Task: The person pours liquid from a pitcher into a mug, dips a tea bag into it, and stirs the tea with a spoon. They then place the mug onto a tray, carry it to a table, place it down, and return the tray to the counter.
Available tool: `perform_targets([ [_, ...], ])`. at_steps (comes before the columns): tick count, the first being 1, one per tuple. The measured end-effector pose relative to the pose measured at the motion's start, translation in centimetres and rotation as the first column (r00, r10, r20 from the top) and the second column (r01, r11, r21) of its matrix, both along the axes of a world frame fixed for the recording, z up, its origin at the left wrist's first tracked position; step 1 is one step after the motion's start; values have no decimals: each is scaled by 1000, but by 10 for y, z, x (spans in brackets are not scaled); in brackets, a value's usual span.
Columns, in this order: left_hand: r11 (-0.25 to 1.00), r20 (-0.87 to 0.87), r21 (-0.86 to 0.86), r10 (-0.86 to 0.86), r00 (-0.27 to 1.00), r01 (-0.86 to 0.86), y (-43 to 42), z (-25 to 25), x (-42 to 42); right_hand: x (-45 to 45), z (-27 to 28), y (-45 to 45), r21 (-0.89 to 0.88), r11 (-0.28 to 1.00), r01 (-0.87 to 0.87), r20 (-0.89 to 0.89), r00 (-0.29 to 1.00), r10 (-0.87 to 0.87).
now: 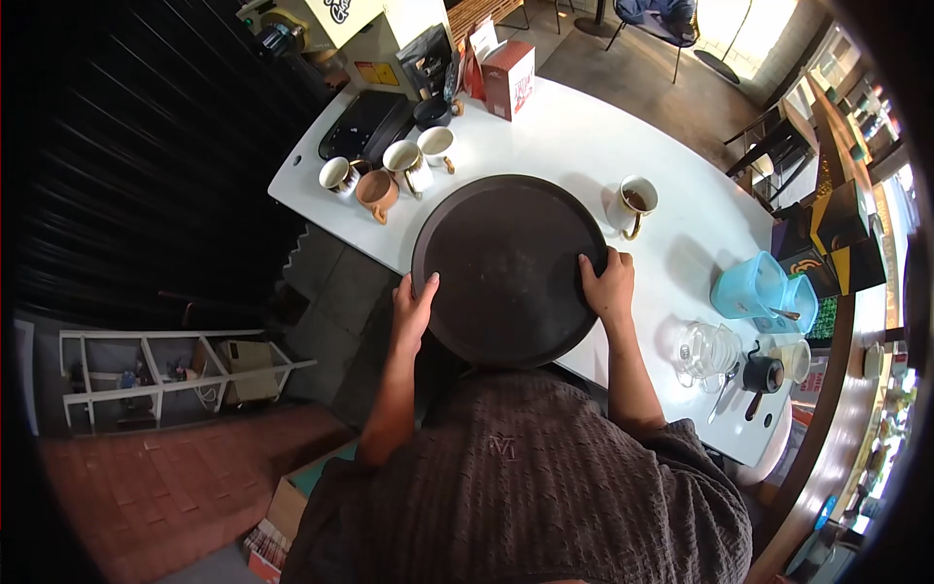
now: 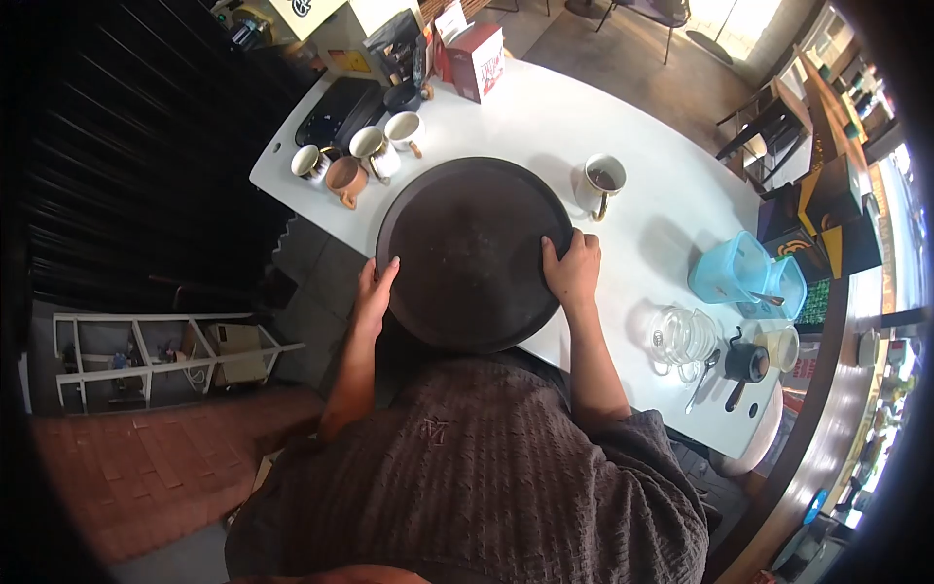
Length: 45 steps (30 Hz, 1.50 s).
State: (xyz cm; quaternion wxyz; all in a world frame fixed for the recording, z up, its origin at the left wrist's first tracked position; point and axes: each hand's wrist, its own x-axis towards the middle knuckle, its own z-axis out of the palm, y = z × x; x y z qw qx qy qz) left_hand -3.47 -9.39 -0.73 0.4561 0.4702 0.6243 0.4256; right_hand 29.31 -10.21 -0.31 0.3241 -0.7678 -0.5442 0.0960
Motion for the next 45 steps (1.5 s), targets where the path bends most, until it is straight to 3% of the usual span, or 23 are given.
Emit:
perform_targets([
  [9, 998, 90, -18, -62, 994, 64, 32, 6, -8, -9, -5, 7, -47, 998, 52, -2, 999, -52],
  [12, 1000, 29, -18, -7, 1000, 8, 35, 10, -10, -6, -5, 4, -55, 997, 59, -3, 998, -59],
  [14, 979, -46, -146, -148, 988, 140, 41, -1, -23, 1, -9, 3, -48, 997, 58, 5, 998, -58],
  [16, 985, 0, -151, -84, 996, 83, 37, -5, -23, 9, -18, 8, 221, 916, 335, 16, 938, -347],
  [17, 988, 45, -151, -19, 999, 26, 35, -4, -23, 11, -12, 11, 221, 916, 335, 19, 938, -347],
  [19, 992, 119, -124, 0, 993, 15, 38, -30, -30, 15, 6, 21, 198, 878, 436, -277, 884, -377],
  [22, 997, 200, -82, 31, 979, -15, 33, -38, -34, 38, -7, 41, 102, 937, 334, -243, 922, -302],
  [24, 997, 208, -64, 46, 977, -33, 30, -39, -36, 38, -3, 52, 113, 935, 336, -324, 902, -285],
  [27, 998, 188, -54, 43, 981, -33, 22, -34, -39, 40, -2, 64, -27, 932, 361, -337, 875, -349],
  [32, 985, 198, -171, 25, 980, 10, 2, -22, -44, 34, 4, 66, 23, 926, 377, -286, 890, -355],
  [34, 980, 181, -197, 34, 983, 2, -8, -19, -46, 28, 10, 61, 89, 940, 329, -304, 908, -289],
  [38, 971, 177, -235, 89, 980, -45, -29, -22, -54, -7, 42, 44, 35, 978, 204, -339, 923, -180],
  [45, 959, 153, -263, 145, 978, -101, -46, -22, -59, -53, 31, 26, 41, 997, -58, -477, 876, 71],
])
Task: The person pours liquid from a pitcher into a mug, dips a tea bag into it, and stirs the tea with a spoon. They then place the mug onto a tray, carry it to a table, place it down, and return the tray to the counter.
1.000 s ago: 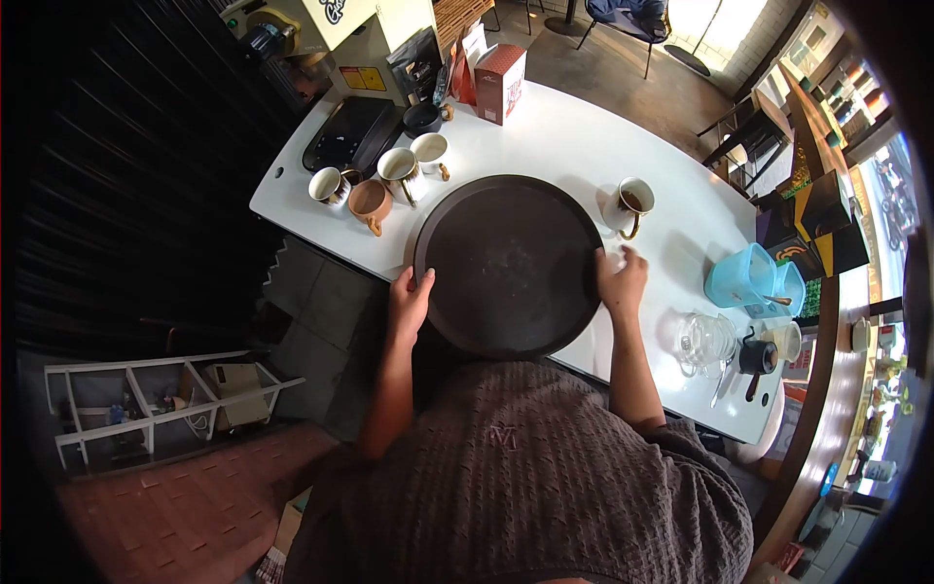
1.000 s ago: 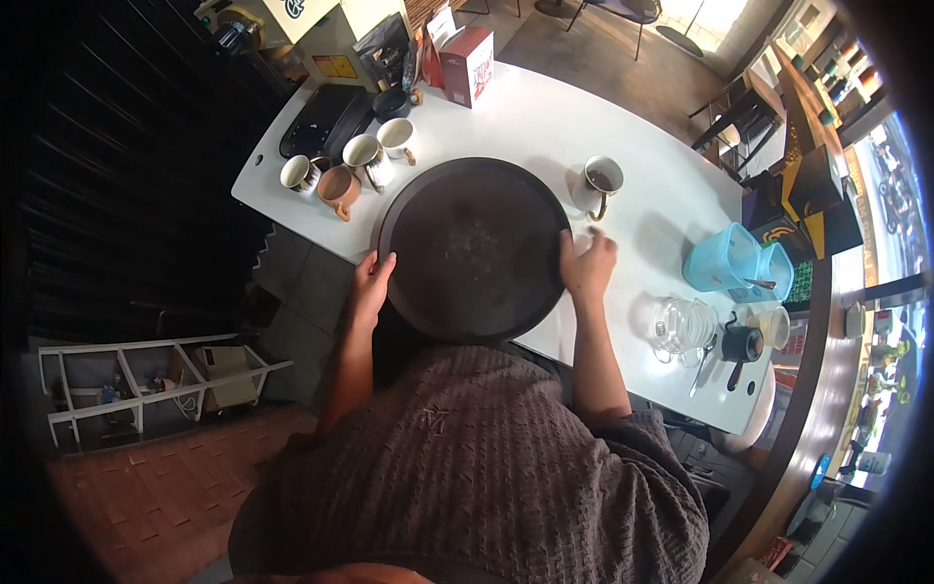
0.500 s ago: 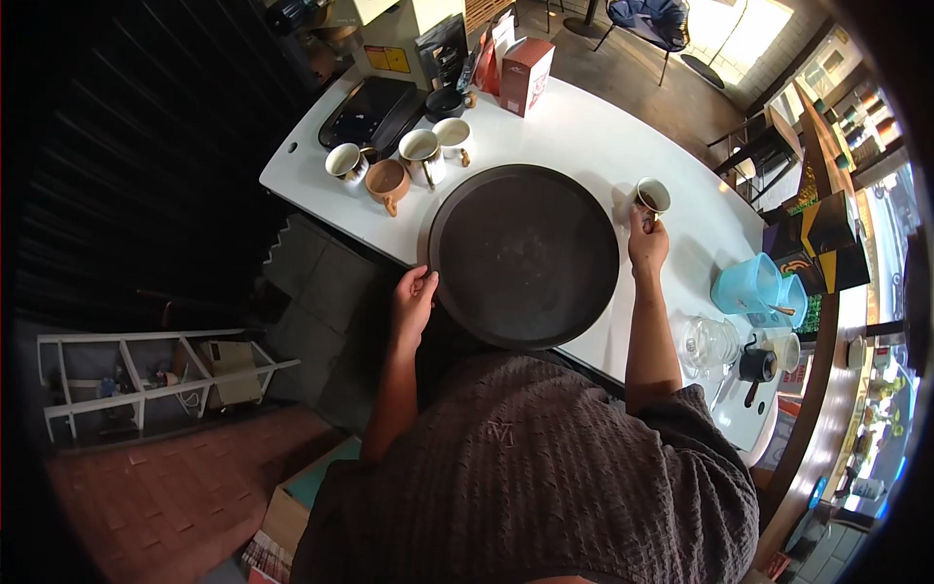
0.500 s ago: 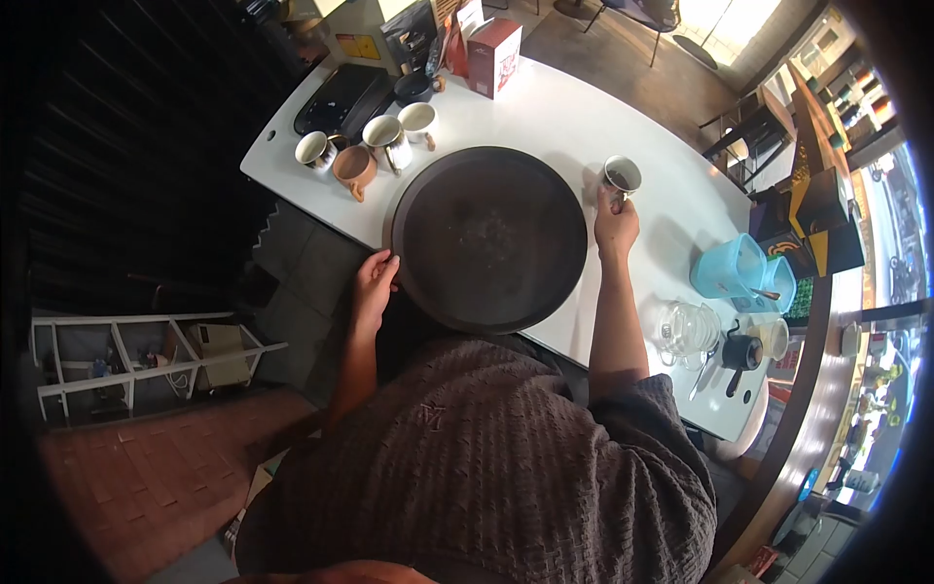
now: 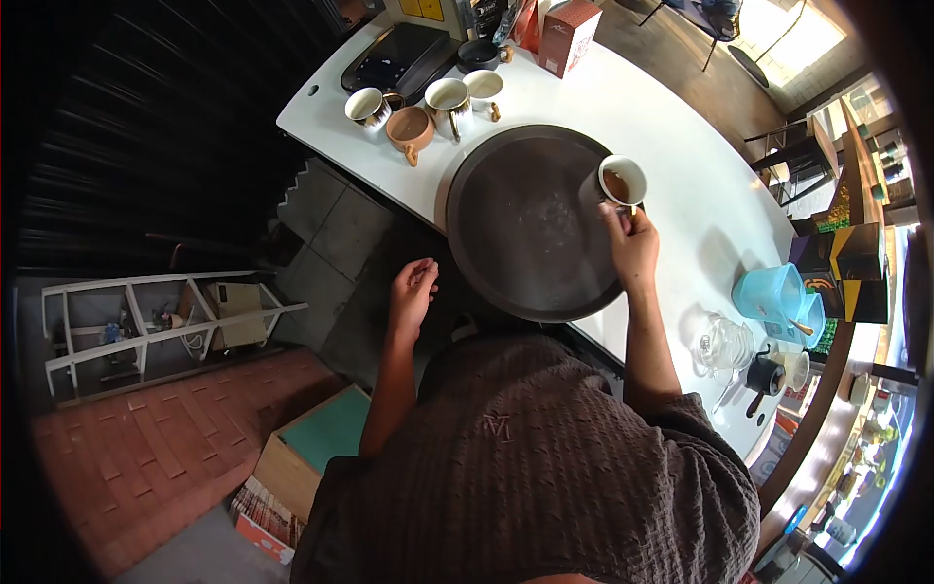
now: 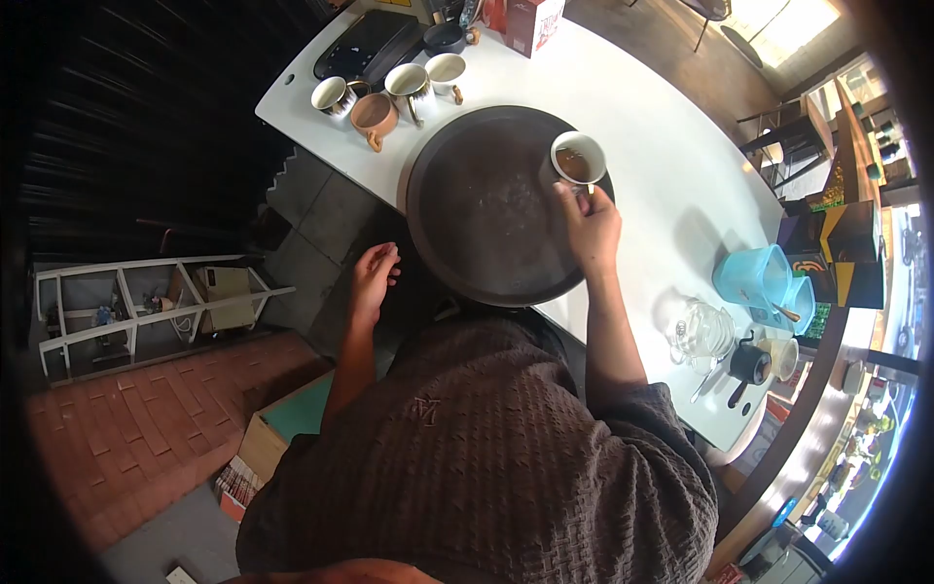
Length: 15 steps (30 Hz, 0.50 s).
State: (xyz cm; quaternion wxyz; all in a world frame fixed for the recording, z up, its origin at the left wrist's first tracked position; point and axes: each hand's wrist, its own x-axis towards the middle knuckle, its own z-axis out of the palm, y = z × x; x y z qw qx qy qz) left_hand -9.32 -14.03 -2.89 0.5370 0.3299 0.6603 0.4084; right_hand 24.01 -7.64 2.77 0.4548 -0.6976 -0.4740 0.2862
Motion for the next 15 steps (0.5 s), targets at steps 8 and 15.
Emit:
perform_targets([
  [8, 1000, 2, -22, 20, 1000, -20, -14, 1, 2, -40, 0, -10, -142, 972, -188, 62, 978, 198],
  [15, 998, -22, -54, 20, 1000, -22, -19, 6, 7, -41, -4, -12, -149, 960, -236, 46, 968, 245],
])
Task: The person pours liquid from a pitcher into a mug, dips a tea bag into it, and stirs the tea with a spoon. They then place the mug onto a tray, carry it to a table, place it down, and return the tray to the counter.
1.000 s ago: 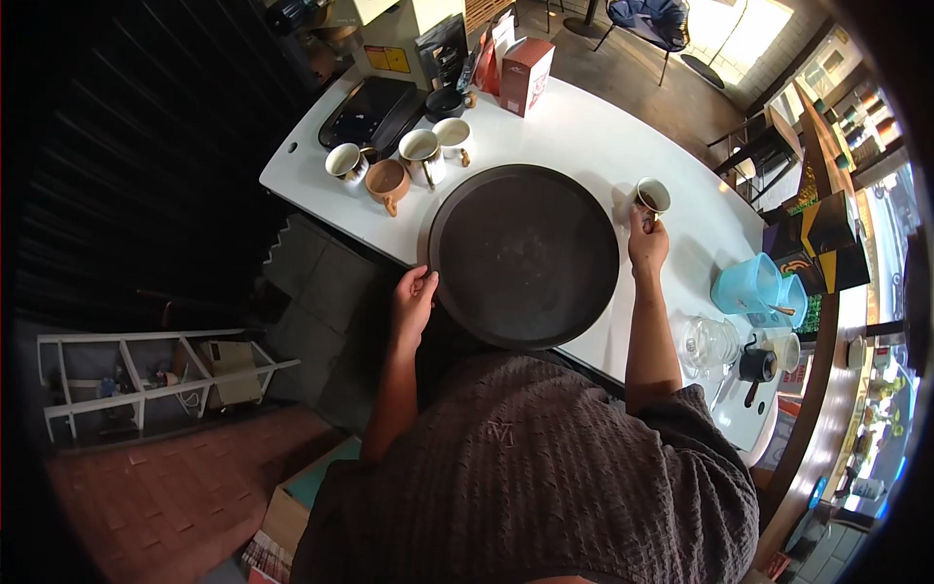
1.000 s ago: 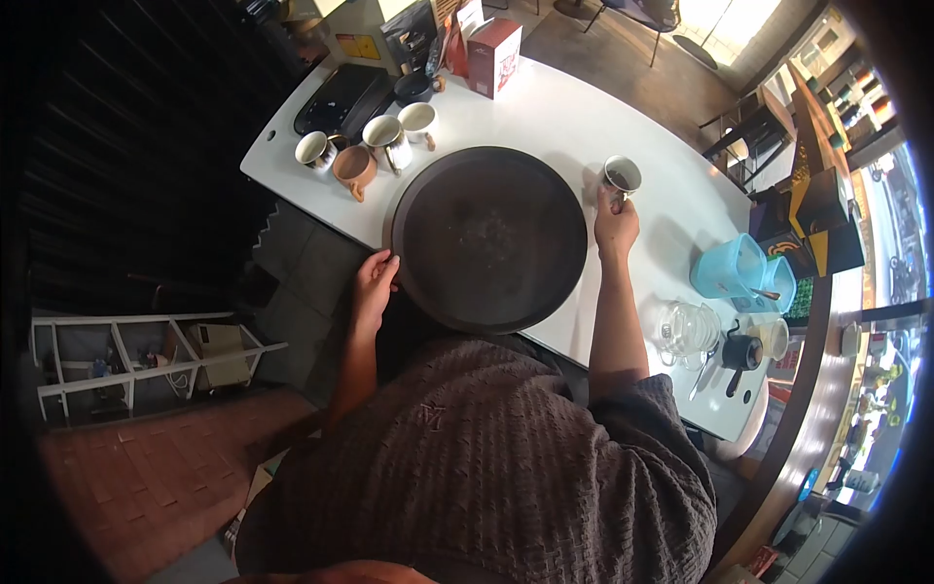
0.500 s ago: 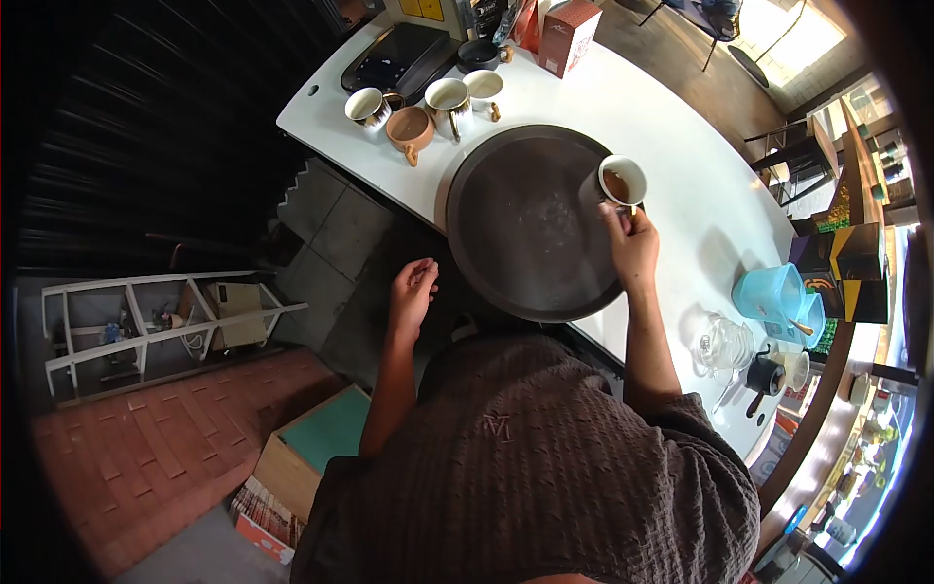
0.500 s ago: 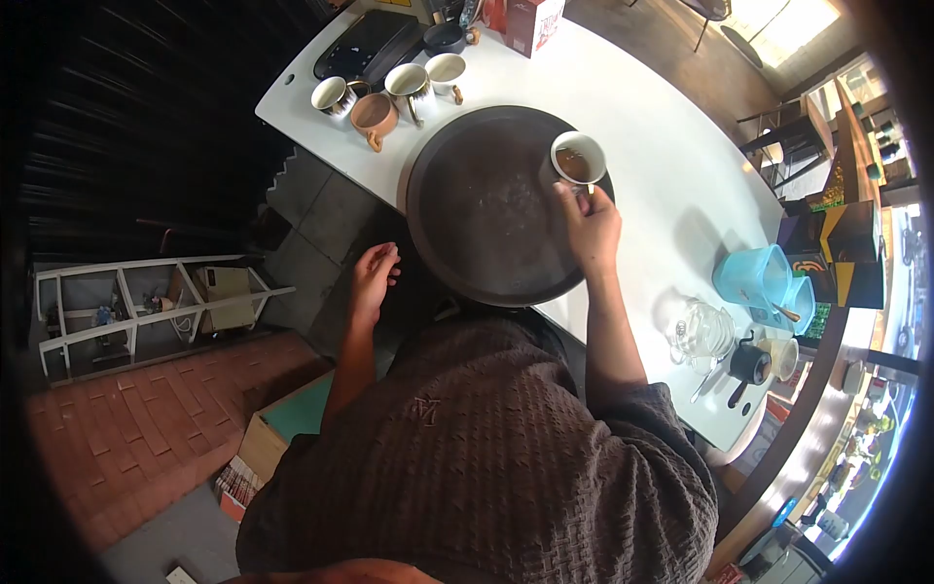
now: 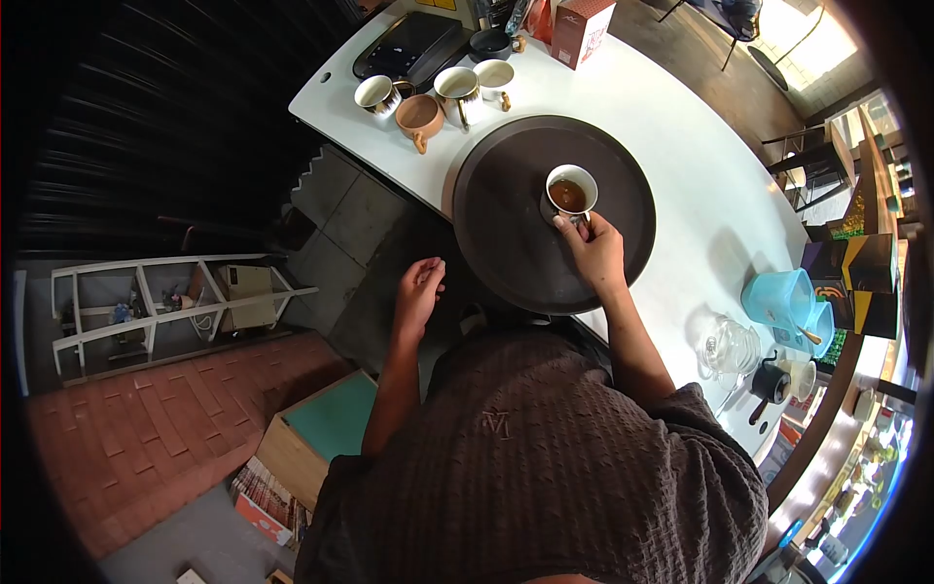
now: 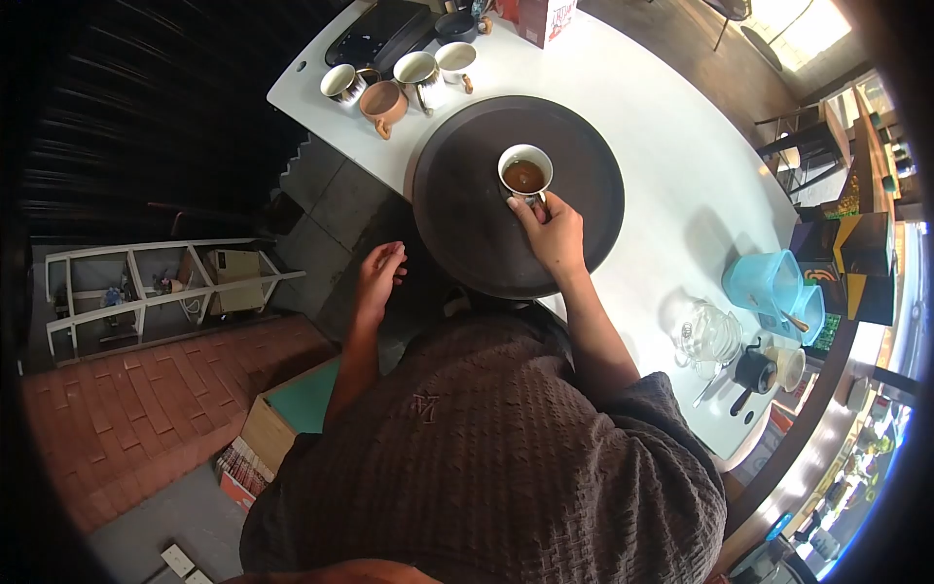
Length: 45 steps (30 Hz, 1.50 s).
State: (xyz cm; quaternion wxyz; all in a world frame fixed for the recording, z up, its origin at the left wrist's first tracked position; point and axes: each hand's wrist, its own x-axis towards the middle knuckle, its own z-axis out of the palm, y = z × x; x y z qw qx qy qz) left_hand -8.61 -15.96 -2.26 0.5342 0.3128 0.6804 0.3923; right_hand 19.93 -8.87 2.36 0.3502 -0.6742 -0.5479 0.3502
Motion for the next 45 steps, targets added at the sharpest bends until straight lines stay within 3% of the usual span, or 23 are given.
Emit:
perform_targets([
  [3, 999, -13, -3, -32, 999, 32, 7, 3, 7, 11, 4, -5, 156, 983, -92, 49, 995, 86],
  [5, 997, -21, 14, -73, 997, 73, 14, 8, 12, 34, 9, -6, 382, 918, -110, 101, 992, 76],
  [6, 997, -23, 21, -72, 997, 73, 18, 9, 12, 53, 0, -1, 361, 932, -21, 18, 1000, 16],
  [8, 992, -28, -10, -126, 992, 126, 26, 6, 15, 82, -8, 9, 211, 962, 172, 93, 976, -195],
  [9, 992, -24, -3, -126, 992, 126, 31, 6, 21, 93, -18, 17, 218, 961, 171, 97, 976, -196],
  [11, 998, -31, -17, -56, 998, 55, 40, 5, 34, 110, -42, 32, 399, 896, 196, 379, 854, -356],
  [12, 998, -31, -10, -58, 998, 57, 44, -4, 39, 112, -42, 34, 406, 892, 198, 377, 853, -361],
  [14, 995, -30, 97, -16, 999, 19, 55, -25, 51, 110, -44, 42, 143, 964, 224, 505, 821, -266],
  [15, 999, -121, 39, 8, 993, -4, 54, 9, 71, 109, -47, 44, 116, 965, 233, 495, 829, -260],
  [18, 981, -235, 194, 43, 971, 3, 58, -3, 82, 107, -58, 49, 150, 963, 225, 533, 802, -270],
  [19, 987, -324, 156, 28, 946, 24, 55, -4, 84, 108, -61, 49, 145, 965, 218, 536, 803, -262],
  [28, 973, -381, 223, 146, 913, -62, 30, -11, 91, 116, -50, 40, 176, 964, 197, 430, 866, -256],
  [32, 957, -309, 276, 172, 936, -85, 1, 11, 82, 105, -8, 15, 169, 961, 221, 337, 903, -267],
  [34, 938, -144, 297, 231, 962, -180, -15, 24, 71, 100, 2, 6, 177, 962, 206, 82, 971, -223],
  [36, 913, -32, 331, 266, 964, -241, -30, 40, 58, 83, 18, -6, 241, 954, 176, 115, 971, -209],
  [40, 848, 206, 303, 388, 899, -435, -61, 92, 21, 26, 47, -28, 218, 966, 143, -10, 990, -144],
  [45, 821, 304, 279, 417, 857, -498, -109, 116, -81, -72, 62, -59, 108, 986, 124, -224, 970, -97],
])
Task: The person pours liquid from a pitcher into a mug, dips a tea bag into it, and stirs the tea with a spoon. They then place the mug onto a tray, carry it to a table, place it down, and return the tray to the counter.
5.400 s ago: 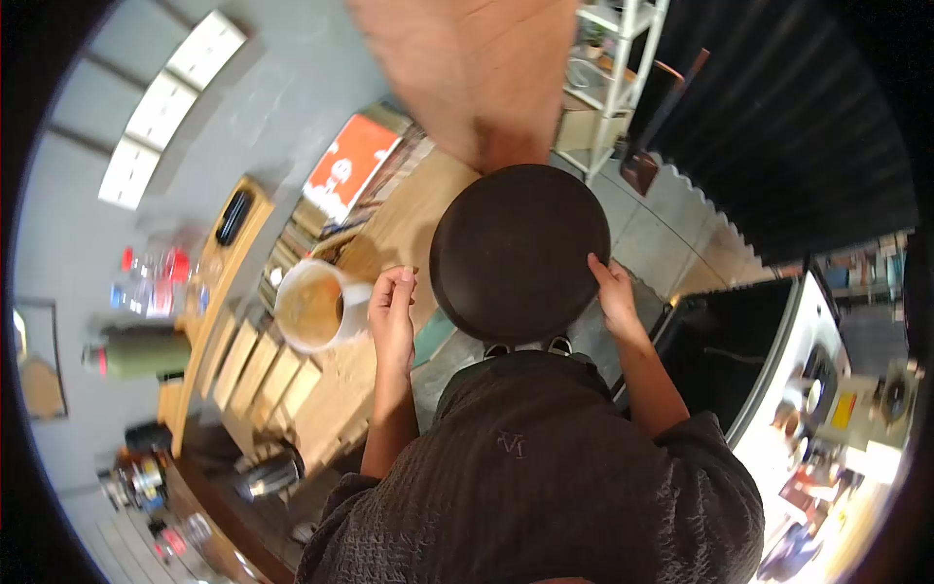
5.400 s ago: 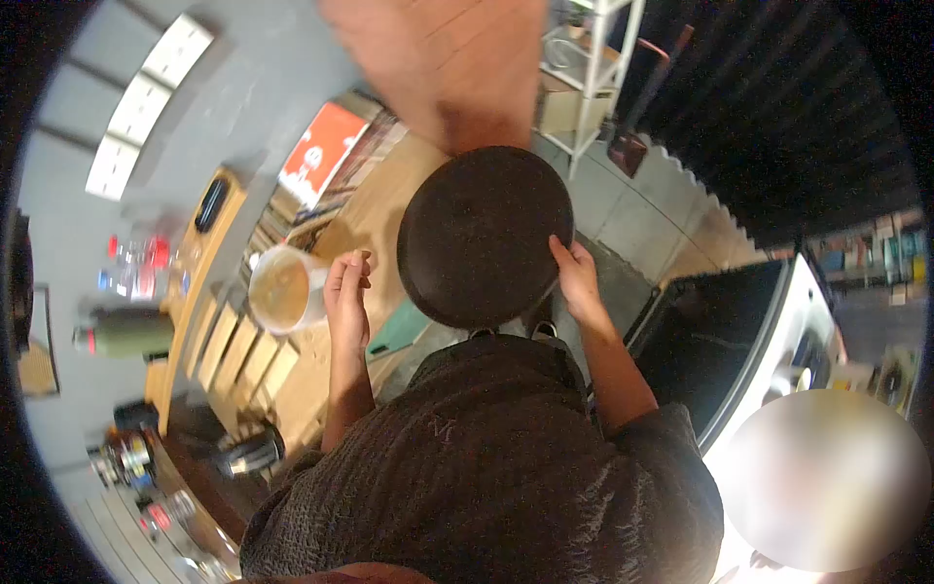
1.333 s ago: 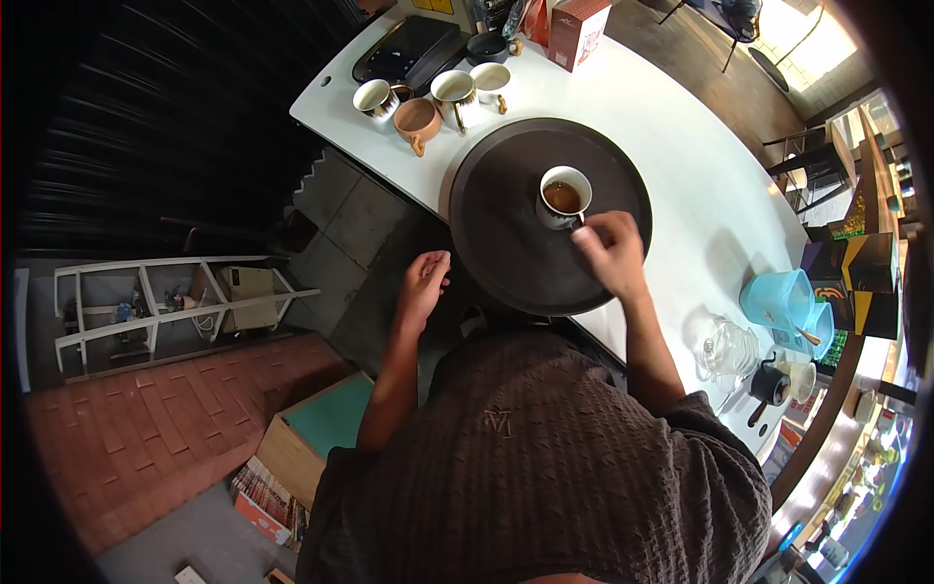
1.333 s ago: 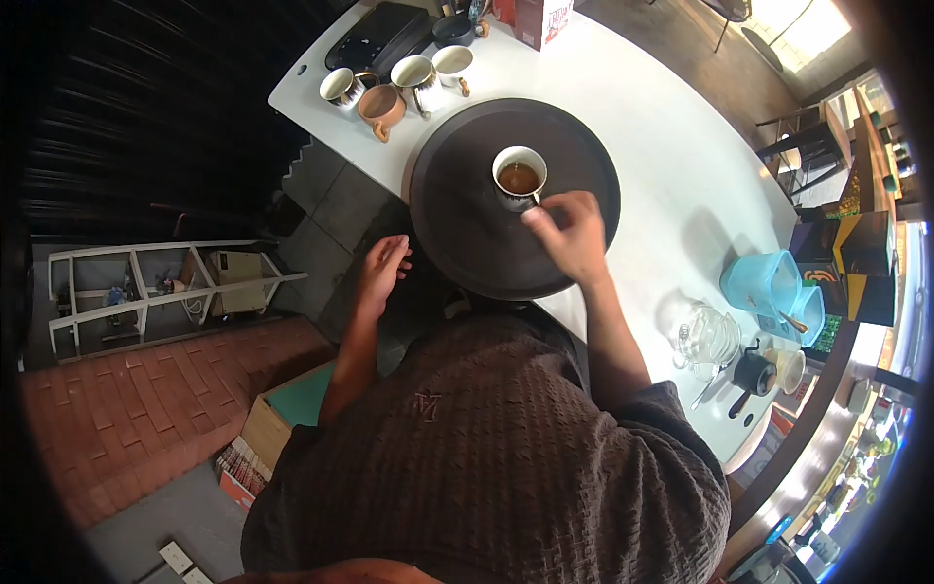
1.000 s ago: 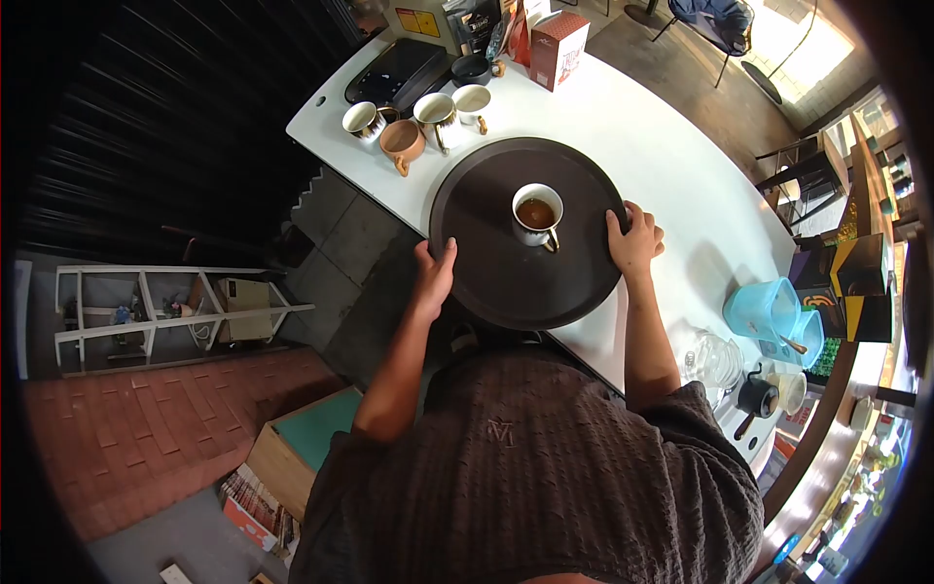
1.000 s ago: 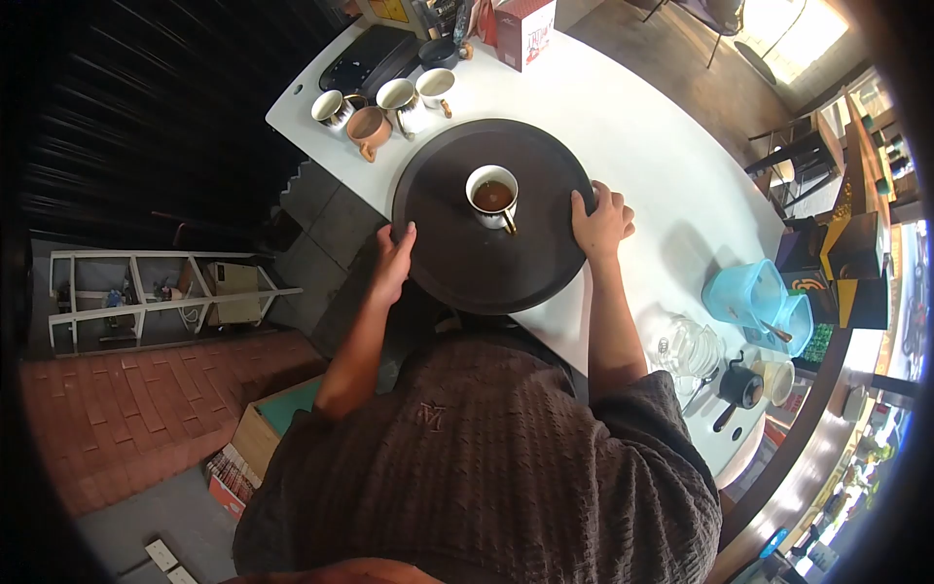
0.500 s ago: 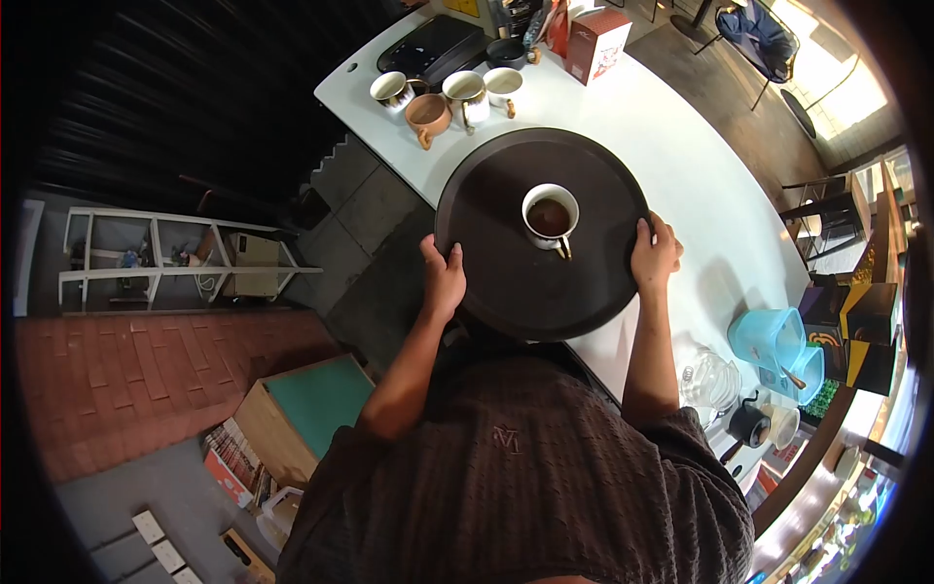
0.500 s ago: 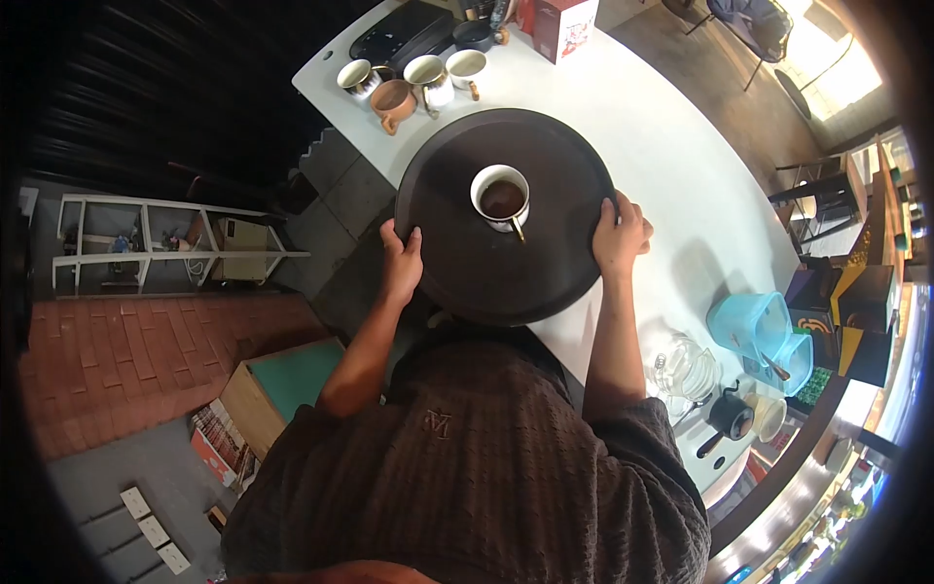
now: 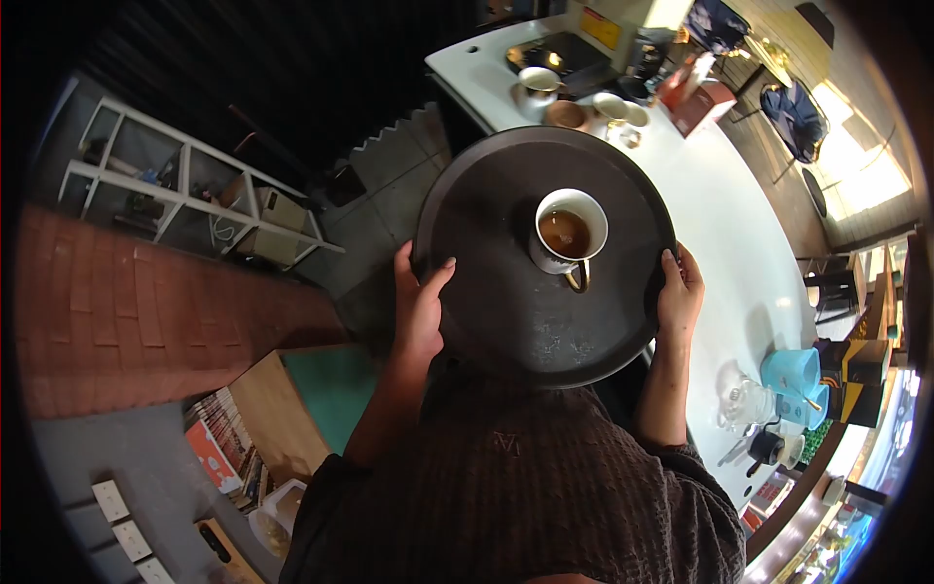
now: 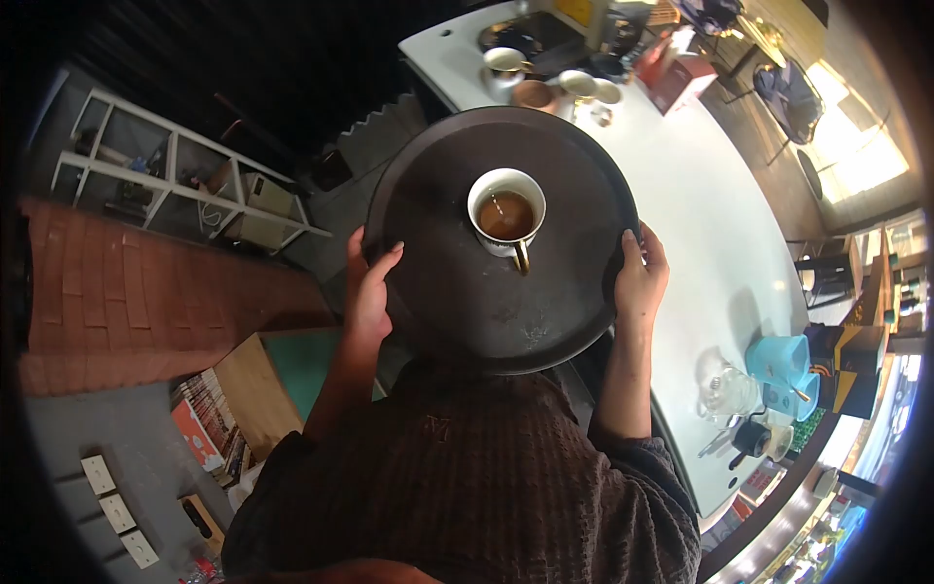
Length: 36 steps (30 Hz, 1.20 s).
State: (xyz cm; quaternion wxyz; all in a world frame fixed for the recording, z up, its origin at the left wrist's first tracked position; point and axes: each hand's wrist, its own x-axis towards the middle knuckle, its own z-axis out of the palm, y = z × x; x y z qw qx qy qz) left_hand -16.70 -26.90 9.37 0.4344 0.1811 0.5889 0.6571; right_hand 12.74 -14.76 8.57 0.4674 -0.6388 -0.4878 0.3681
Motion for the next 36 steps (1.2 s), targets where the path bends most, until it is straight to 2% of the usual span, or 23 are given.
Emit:
perform_targets([
  [1, 1000, 40, -5, 2, 999, -2, -10, 4, -22, -23, 3, -7, -23, 999, -32, -91, 995, 30],
  [2, 1000, 35, -2, 16, 999, -16, -21, 7, -42, -46, 4, -14, -21, 999, -47, -96, 994, 44],
  [4, 995, 110, 42, 85, 990, -90, -43, 10, -82, -92, 5, -26, -4, 994, -109, -263, 959, 104],
  [11, 964, 20, 78, 254, 967, -255, -103, 10, -194, -226, 11, -38, -11, 955, -296, -350, 896, 274],
  [13, 945, 83, 55, 317, 945, -322, -108, 10, -216, -259, 21, -36, -13, 908, -419, -416, 828, 375],
  [17, 916, 209, 40, 383, 900, -399, -101, 20, -252, -316, 26, -8, -33, 875, -483, -360, 823, 440],
  [22, 877, 234, 49, 456, 859, -479, -62, 30, -296, -385, 25, 55, -19, 824, -566, -342, 778, 527],
  [24, 870, 193, 86, 465, 864, -486, -39, 23, -320, -415, 23, 84, -6, 814, -581, -326, 771, 547],
  [26, 867, 152, 117, 467, 871, -485, -16, 15, -346, -443, 21, 116, 99, 793, -601, -369, 718, 590],
  [28, 848, 561, 128, 366, 743, -514, 11, 8, -371, -469, 30, 151, 76, 790, -608, -347, 727, 593],
  [29, 846, 562, 128, 369, 741, -518, 30, 15, -374, -480, 36, 168, 49, 792, -609, -318, 742, 590],
  [31, 820, 317, 244, 438, 841, -519, 73, 31, -385, -500, 46, 206, 60, 785, -616, -362, 720, 592],
  [34, 803, 324, 207, 482, 814, -558, 116, 30, -417, -529, 50, 255, 137, 765, -629, -269, 720, 640],
  [36, 814, 313, 196, 477, 822, -547, 147, 26, -442, -547, 57, 282, 114, 775, -622, -281, 728, 626],
])
